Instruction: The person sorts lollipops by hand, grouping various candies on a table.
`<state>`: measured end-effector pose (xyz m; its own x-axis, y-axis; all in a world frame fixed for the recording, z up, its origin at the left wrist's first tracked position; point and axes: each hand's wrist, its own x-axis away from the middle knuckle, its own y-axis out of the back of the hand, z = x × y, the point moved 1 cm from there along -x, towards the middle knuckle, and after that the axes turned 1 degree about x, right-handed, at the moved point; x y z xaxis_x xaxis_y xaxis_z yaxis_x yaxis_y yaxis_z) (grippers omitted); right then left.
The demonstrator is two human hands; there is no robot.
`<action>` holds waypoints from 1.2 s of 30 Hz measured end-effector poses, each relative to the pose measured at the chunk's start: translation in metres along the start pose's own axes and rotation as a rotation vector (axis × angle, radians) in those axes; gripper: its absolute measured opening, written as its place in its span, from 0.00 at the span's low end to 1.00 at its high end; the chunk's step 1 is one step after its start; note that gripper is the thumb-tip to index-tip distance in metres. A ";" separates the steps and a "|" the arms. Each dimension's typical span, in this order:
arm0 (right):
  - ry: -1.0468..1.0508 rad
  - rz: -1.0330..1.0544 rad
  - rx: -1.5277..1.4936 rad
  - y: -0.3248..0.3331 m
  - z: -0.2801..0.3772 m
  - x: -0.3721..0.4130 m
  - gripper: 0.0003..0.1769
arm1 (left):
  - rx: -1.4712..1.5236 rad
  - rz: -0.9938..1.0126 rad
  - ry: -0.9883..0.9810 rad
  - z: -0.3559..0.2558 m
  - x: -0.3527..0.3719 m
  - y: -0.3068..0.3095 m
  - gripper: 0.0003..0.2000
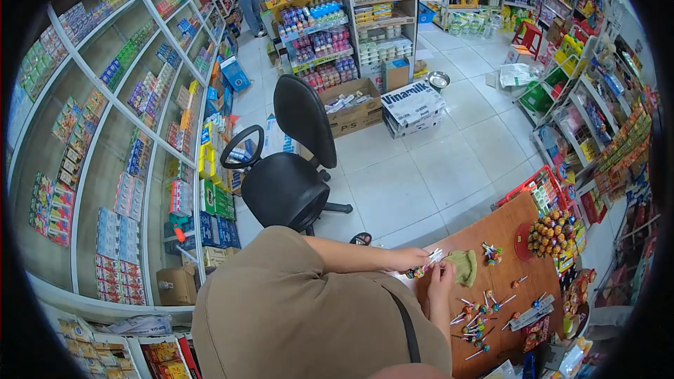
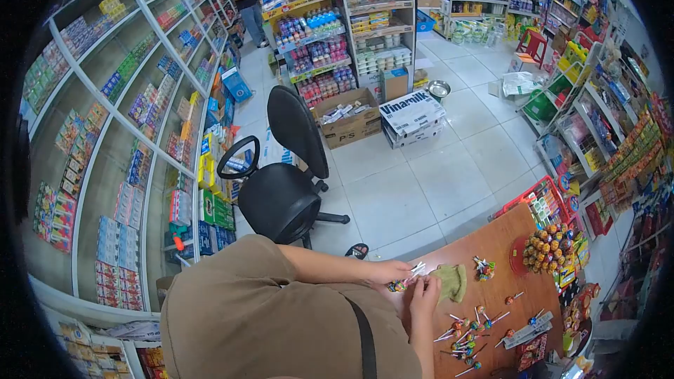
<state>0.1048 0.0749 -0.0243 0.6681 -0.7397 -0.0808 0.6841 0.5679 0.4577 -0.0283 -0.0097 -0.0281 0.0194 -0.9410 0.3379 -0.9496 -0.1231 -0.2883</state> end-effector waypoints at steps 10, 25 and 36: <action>-0.002 -0.017 0.104 0.009 0.014 0.006 0.04 | 0.049 0.054 0.101 0.010 -0.011 0.000 0.10; -0.685 -0.260 -1.161 0.052 0.047 0.002 0.16 | -0.551 0.280 -0.422 -0.056 0.002 -0.033 0.07; -0.022 -0.236 -0.691 0.074 0.077 0.029 0.30 | -0.103 0.128 -0.077 -0.069 0.001 -0.069 0.10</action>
<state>0.1524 0.0682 0.0752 0.4788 -0.8736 -0.0873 0.8428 0.4852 -0.2332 0.0155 0.0198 0.0539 -0.0831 -0.9688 0.2334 -0.9729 0.0282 -0.2296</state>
